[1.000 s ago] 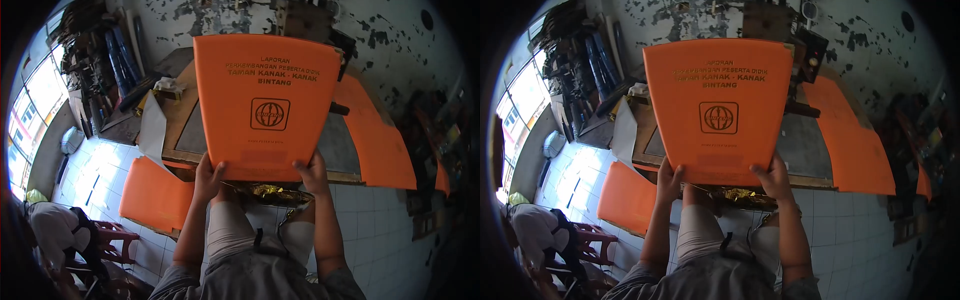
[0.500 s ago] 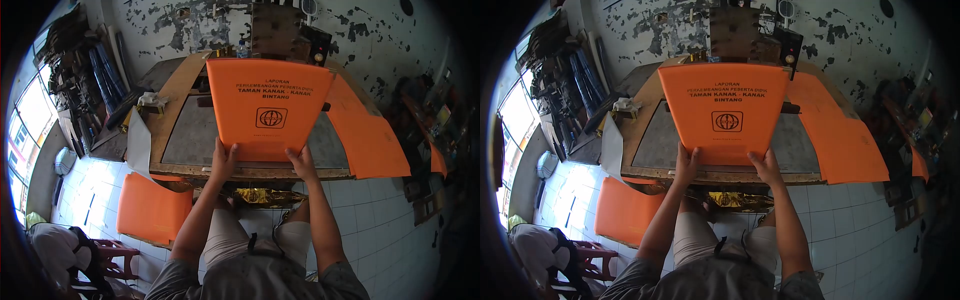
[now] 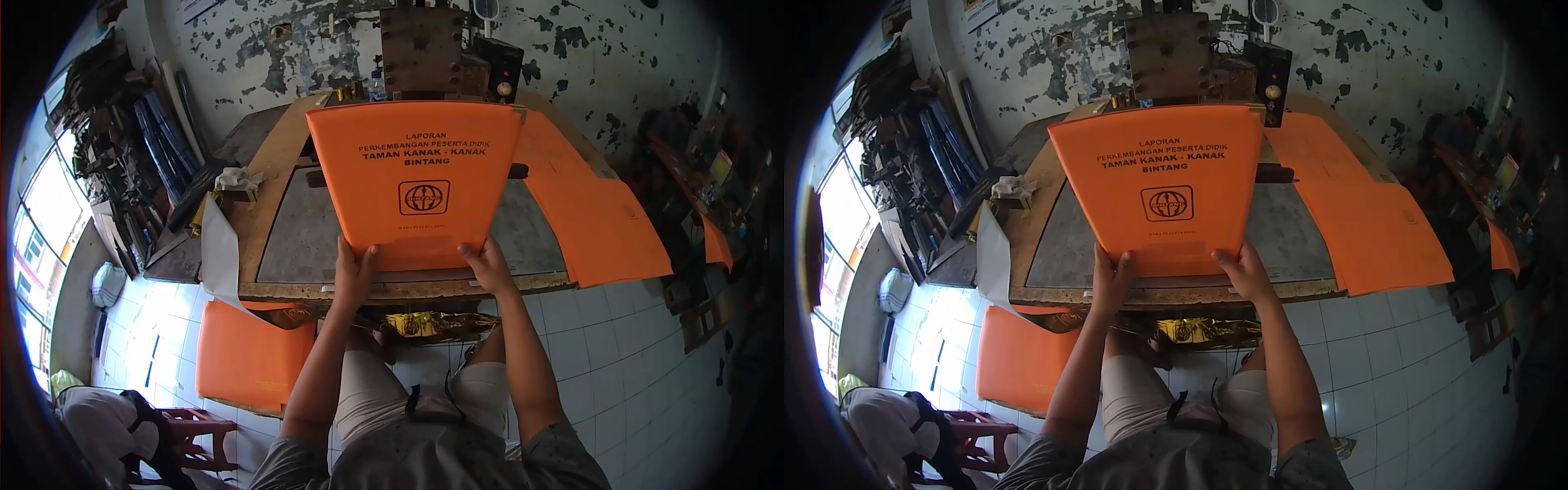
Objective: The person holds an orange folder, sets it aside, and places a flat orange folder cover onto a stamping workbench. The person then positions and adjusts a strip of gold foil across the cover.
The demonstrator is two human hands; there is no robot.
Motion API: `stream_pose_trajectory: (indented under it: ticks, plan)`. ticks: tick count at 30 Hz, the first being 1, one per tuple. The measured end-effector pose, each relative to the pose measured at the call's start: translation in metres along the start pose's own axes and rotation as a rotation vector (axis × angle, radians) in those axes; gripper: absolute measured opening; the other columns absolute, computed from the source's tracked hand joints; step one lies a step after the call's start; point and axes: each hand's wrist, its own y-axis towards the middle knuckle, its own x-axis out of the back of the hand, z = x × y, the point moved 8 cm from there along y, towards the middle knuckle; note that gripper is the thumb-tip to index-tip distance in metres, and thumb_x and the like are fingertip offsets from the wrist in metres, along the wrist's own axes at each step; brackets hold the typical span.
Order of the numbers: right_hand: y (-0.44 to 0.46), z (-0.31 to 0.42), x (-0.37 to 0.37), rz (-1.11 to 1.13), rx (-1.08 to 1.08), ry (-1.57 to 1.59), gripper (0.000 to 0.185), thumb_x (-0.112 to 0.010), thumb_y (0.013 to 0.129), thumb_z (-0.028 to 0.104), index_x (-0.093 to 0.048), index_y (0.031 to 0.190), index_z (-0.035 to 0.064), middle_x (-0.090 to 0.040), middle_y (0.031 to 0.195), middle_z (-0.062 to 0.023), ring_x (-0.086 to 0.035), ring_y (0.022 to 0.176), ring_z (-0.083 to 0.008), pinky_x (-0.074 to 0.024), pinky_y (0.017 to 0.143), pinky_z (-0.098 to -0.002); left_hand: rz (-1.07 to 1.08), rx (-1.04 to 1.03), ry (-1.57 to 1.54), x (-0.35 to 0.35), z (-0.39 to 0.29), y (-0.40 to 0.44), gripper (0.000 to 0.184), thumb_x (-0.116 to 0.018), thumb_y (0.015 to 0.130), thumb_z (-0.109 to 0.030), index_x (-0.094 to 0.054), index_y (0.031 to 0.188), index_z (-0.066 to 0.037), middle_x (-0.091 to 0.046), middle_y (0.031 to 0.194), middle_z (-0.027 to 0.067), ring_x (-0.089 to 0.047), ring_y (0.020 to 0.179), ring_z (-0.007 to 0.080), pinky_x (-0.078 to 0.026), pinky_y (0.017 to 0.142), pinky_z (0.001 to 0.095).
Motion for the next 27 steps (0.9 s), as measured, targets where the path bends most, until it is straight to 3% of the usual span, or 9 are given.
stream_pose_trajectory:
  ticks: [7, 10, 16, 27]
  plan:
    - [-0.011, 0.04, 0.0, 0.003, 0.044, 0.068, 0.052, -0.066, 0.101, 0.037, -0.052, 0.136, 0.0016, -0.063, 0.123, -0.0088, -0.058, 0.115, -0.0159, -0.0471, 0.098, -0.0336, 0.023, 0.049, -0.167, 0.01, -0.024, -0.006, 0.041, -0.066, 0.101, -0.029, -0.051, 0.122, 0.002, -0.065, 0.103, 0.0118, -0.06, 0.098, 0.0117, -0.051, 0.084, 0.0313]
    - [-0.037, 0.073, -0.009, -0.04, 0.071, 0.148, 0.051, -0.065, 0.102, 0.031, -0.049, 0.139, 0.0, -0.061, 0.125, -0.0082, -0.057, 0.116, -0.0143, -0.0458, 0.1, -0.0328, -0.015, -0.013, -0.078, 0.025, -0.065, -0.029, 0.037, -0.062, 0.103, -0.029, -0.053, 0.122, 0.003, -0.065, 0.103, 0.0097, -0.06, 0.097, 0.0104, -0.05, 0.085, 0.0296]
    - [-0.078, 0.072, -0.023, -0.107, 0.006, 0.14, 0.05, -0.064, 0.102, 0.026, -0.047, 0.14, -0.0013, -0.059, 0.127, -0.0075, -0.055, 0.116, -0.0132, -0.0442, 0.102, -0.0319, 0.034, 0.153, -0.199, 0.031, -0.036, -0.061, 0.037, -0.054, 0.107, -0.028, -0.054, 0.125, 0.004, -0.065, 0.105, 0.0075, -0.058, 0.097, 0.0105, -0.048, 0.086, 0.0274]
    - [-0.081, 0.04, -0.03, -0.083, -0.004, 0.15, 0.049, -0.064, 0.102, 0.027, -0.048, 0.139, -0.0009, -0.06, 0.126, -0.007, -0.056, 0.114, -0.0125, -0.0444, 0.101, -0.0313, 0.005, 0.172, -0.205, 0.029, -0.016, -0.075, 0.037, -0.053, 0.108, -0.028, -0.053, 0.128, 0.003, -0.064, 0.109, 0.0081, -0.057, 0.101, 0.0108, -0.047, 0.089, 0.0273]
